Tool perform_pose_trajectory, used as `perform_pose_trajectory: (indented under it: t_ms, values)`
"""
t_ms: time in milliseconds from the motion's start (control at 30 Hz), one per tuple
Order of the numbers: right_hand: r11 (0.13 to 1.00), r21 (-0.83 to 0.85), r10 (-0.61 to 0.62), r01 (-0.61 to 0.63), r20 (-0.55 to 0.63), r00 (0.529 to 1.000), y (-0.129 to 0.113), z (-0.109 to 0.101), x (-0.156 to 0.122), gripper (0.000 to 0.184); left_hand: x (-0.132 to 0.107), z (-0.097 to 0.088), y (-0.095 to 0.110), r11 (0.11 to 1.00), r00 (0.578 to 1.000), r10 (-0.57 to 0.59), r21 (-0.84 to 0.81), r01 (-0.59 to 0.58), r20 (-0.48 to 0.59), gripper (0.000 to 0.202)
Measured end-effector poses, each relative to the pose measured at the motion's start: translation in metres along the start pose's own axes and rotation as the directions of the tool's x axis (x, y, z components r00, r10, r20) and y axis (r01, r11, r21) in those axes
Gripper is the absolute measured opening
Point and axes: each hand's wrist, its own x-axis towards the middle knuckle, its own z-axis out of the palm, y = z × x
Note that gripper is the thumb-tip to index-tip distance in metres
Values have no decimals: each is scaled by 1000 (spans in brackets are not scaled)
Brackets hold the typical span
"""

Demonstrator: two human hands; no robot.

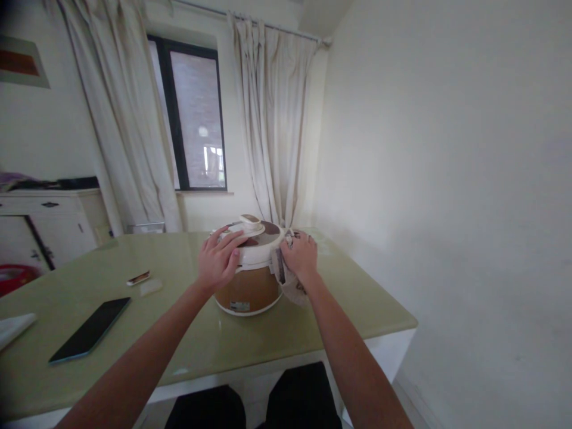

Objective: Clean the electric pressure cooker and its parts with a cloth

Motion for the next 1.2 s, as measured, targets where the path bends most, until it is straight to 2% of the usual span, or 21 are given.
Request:
perform_pose_trajectory:
  t_ms: [67, 133, 200, 267, 333, 400, 500, 600, 667, 733, 867, 933, 1033, 1100, 1200]
  values:
    - [994, -99, -49, 39, -94, 994, -12, 1, -23, 30, 0, 1, -1, 1000, 1000, 8, 0, -8, -15, 40]
    - [981, -170, -120, 96, -141, 983, -26, 3, -50, 28, 0, 1, -2, 1000, 999, 20, -3, -20, -27, 41]
    - [973, -167, -188, 161, -159, 969, -32, 8, -70, 27, -1, 1, -3, 999, 999, 35, -7, -35, -27, 42]
    - [982, -81, -185, 171, -212, 960, -29, 14, -76, 28, -1, 2, -4, 999, 999, 47, -5, -47, -26, 44]
    - [993, 38, -101, 115, -269, 958, -21, 20, -64, 33, -1, 3, -4, 999, 998, 51, 3, -51, -30, 46]
    - [992, 112, -20, 49, -246, 969, -16, 21, -37, 36, -1, 4, -4, 999, 998, 50, 14, -49, -33, 46]
    - [994, 83, -62, 68, -66, 996, -25, 14, 17, 33, -1, 4, -3, 998, 999, 48, 33, -47, -23, 44]
    - [990, 12, -144, 143, 95, 985, -47, 1, 53, 33, 0, 3, -2, 998, 999, 39, 44, -39, -4, 43]
    - [981, -27, -187, 193, 149, 971, -60, -5, 54, 33, 0, 2, -2, 998, 999, 37, 43, -37, 0, 43]
    - [958, -41, -275, 283, 142, 951, -66, -9, 37, 32, -1, 3, -2, 999, 999, 31, 36, -31, -8, 44]
    - [888, 9, -460, 461, -30, 887, -64, -10, -12, 25, -2, 4, -4, 1000, 1000, 0, 0, 0, -31, 48]
    - [885, 75, -453, 460, -91, 887, -61, -11, -21, 22, -1, 2, -5, 1000, 1000, -13, -10, 13, -6, 47]
    - [895, 220, -378, 388, -84, 922, -61, -17, -10, 26, 4, -3, 1, 999, 999, -32, -33, 33, 36, 55]
    - [879, 331, -340, 343, -70, 938, -64, -24, 4, 30, 11, -7, 13, 997, 998, 25, -72, -21, 53, 74]
    - [801, 525, -304, 288, -59, 951, -68, -37, 20, 34, 28, -12, 38, 971, 982, 151, -204, -125, 116, 114]
